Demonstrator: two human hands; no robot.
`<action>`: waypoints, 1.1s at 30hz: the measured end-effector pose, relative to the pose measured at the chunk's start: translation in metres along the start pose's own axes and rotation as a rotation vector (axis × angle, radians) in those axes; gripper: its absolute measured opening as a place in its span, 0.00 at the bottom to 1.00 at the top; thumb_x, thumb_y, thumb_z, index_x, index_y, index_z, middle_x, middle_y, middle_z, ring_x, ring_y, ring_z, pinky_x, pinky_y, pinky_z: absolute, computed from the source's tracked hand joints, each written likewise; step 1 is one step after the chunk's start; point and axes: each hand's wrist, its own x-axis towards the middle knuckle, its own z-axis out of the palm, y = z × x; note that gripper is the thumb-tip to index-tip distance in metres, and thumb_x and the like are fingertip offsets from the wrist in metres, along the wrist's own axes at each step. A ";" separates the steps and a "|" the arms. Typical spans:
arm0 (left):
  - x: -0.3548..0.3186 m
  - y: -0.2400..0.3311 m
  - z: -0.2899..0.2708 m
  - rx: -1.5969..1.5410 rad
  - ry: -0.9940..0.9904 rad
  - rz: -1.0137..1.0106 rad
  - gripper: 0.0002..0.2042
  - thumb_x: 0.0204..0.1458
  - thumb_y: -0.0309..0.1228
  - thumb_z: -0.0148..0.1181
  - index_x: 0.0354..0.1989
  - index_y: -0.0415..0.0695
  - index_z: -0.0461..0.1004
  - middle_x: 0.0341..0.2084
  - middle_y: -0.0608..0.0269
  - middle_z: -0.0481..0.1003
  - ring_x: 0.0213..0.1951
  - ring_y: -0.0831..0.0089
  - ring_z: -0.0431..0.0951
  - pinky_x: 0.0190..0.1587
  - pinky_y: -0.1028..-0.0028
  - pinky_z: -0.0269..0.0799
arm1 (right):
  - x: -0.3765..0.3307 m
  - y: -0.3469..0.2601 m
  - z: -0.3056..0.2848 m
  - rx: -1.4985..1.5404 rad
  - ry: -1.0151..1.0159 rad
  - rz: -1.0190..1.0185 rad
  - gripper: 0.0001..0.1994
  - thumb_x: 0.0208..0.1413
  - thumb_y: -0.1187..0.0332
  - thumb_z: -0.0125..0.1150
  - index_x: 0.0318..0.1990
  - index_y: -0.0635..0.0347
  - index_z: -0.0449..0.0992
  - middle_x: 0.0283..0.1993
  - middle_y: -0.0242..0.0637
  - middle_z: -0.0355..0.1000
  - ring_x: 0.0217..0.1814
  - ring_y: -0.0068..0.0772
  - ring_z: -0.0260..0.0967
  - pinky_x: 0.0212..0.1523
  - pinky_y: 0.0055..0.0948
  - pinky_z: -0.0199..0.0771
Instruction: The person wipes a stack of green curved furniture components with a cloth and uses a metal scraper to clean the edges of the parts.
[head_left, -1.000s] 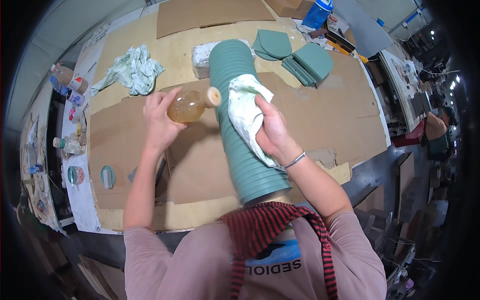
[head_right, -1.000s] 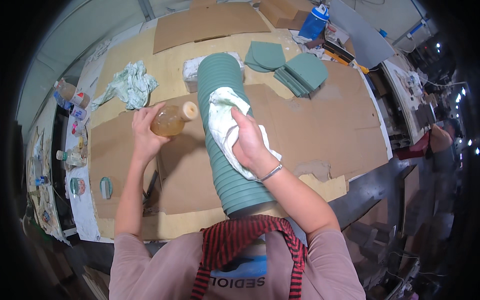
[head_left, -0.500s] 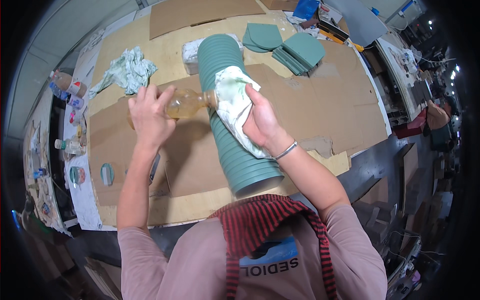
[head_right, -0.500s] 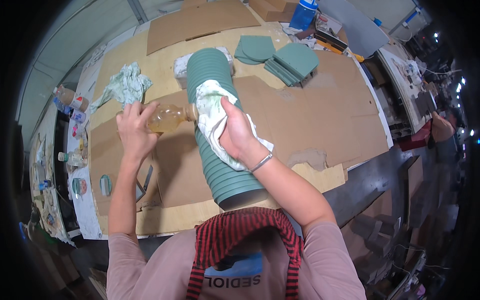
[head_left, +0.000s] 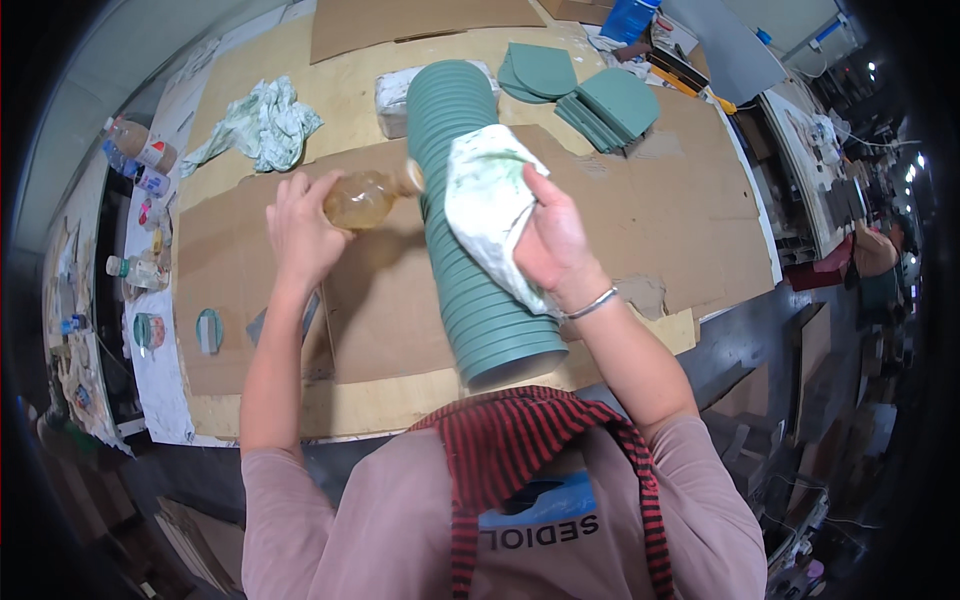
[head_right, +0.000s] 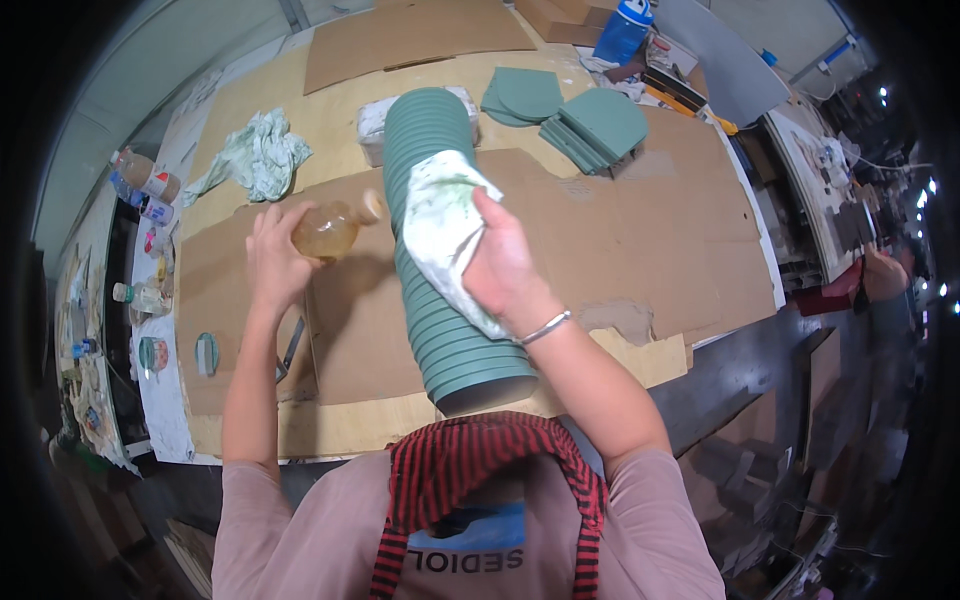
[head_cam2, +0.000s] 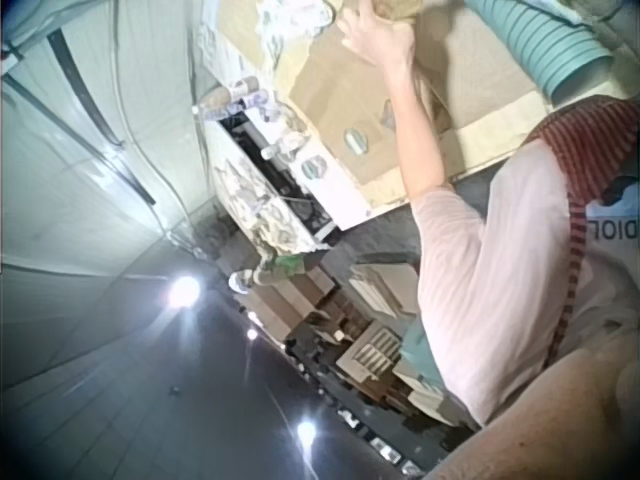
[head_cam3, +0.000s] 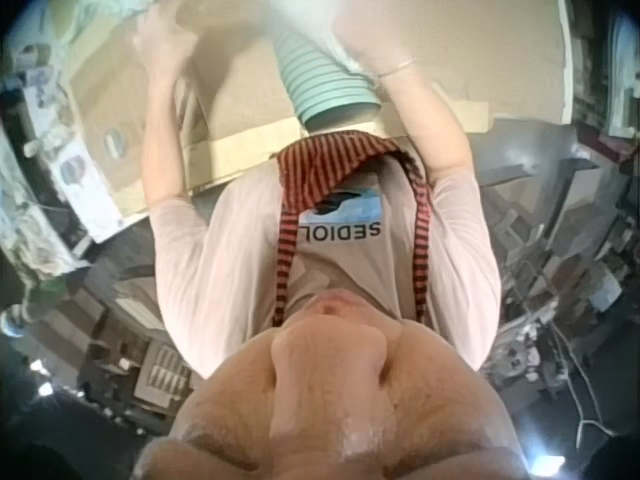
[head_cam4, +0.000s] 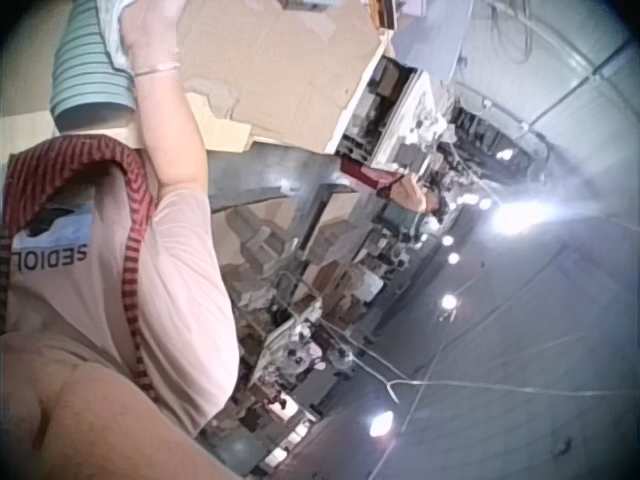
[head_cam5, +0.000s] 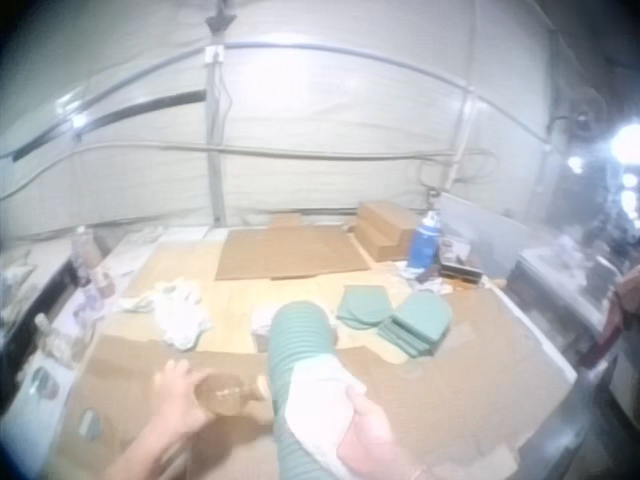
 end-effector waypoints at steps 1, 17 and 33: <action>0.000 -0.012 0.006 -0.107 -0.027 -0.083 0.31 0.29 0.22 0.74 0.50 0.49 0.78 0.36 0.65 0.74 0.44 0.64 0.74 0.45 0.64 0.67 | -0.004 -0.006 0.000 0.035 -0.013 -0.010 0.25 0.71 0.57 0.40 0.65 0.69 0.62 0.66 0.50 0.65 0.68 0.48 0.63 0.70 0.46 0.59; -0.045 -0.145 0.060 -1.028 0.193 -0.657 0.35 0.43 0.18 0.71 0.62 0.40 0.63 0.55 0.58 0.72 0.58 0.66 0.72 0.60 0.66 0.67 | -0.106 -0.086 -0.052 -0.252 0.244 -0.496 0.25 0.71 0.57 0.41 0.67 0.66 0.60 0.69 0.48 0.61 0.72 0.49 0.58 0.73 0.48 0.52; -0.125 0.151 0.044 -0.256 -0.366 0.241 0.57 0.34 0.60 0.72 0.71 0.38 0.53 0.71 0.42 0.51 0.72 0.40 0.47 0.67 0.38 0.43 | -0.030 0.029 -0.103 -1.728 0.065 -0.872 0.25 0.70 0.56 0.44 0.64 0.68 0.64 0.56 0.45 0.72 0.61 0.37 0.66 0.64 0.33 0.62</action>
